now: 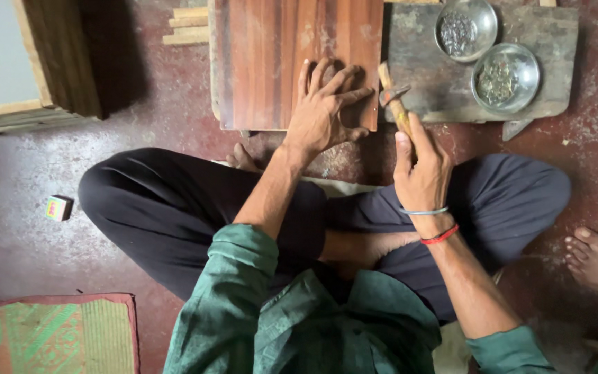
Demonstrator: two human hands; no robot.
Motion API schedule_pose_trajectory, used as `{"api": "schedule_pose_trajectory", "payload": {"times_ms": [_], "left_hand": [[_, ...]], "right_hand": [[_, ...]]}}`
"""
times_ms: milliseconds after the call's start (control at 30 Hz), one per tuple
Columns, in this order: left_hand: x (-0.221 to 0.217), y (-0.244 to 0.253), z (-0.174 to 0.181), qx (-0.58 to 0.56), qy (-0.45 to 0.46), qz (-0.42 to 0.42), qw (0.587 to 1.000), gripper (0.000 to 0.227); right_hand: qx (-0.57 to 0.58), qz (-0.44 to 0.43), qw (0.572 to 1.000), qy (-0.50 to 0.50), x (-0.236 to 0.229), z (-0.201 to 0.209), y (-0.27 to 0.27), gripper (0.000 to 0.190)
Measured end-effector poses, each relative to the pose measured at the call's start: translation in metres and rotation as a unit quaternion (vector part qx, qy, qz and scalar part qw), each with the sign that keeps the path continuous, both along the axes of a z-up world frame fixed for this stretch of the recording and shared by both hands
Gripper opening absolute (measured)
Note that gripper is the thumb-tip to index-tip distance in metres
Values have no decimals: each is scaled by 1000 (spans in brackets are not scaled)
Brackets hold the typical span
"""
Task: The person sits on the floor and assembles a wooden frame by attaching thin wooden strips to a board using a hammer and nails. The person repeatedly picks nails from a bowl, positions them, and hammers them into the wood.
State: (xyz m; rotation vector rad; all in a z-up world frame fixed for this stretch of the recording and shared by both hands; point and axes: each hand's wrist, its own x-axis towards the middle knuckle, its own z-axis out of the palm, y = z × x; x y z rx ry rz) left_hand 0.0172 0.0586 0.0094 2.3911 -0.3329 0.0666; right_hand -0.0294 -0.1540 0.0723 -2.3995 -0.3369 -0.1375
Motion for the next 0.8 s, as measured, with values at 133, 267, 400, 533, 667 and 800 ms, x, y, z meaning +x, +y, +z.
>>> {"api": "schedule_pose_trajectory", "payload": {"times_ms": [133,267,400,533,667,800], "left_hand": [[-1,-4,1,14,-2,-1,1000,80],[0,-3,4,1,0,0,1000,79],[-3,-4,-3,8,-5,-5,1000,77],[3,-2,1,17,-9,-5,1000,78],[-4,-3,-3,4,-7,-3,1000,76],[-1,-3,-1,28,-19,-9,999,76]], "right_hand": [[14,17,999,-23,-3,-5,2,32],[5,-12,999,41,4,-5,3,34],[9,-15,1000,1,0,-10,1,33],[4,17,1000,3,8,-8,4,35],[10,-17,1000,2,2,-9,2,34],[-5,-7,1000,-6,-1,-6,3,35]]}}
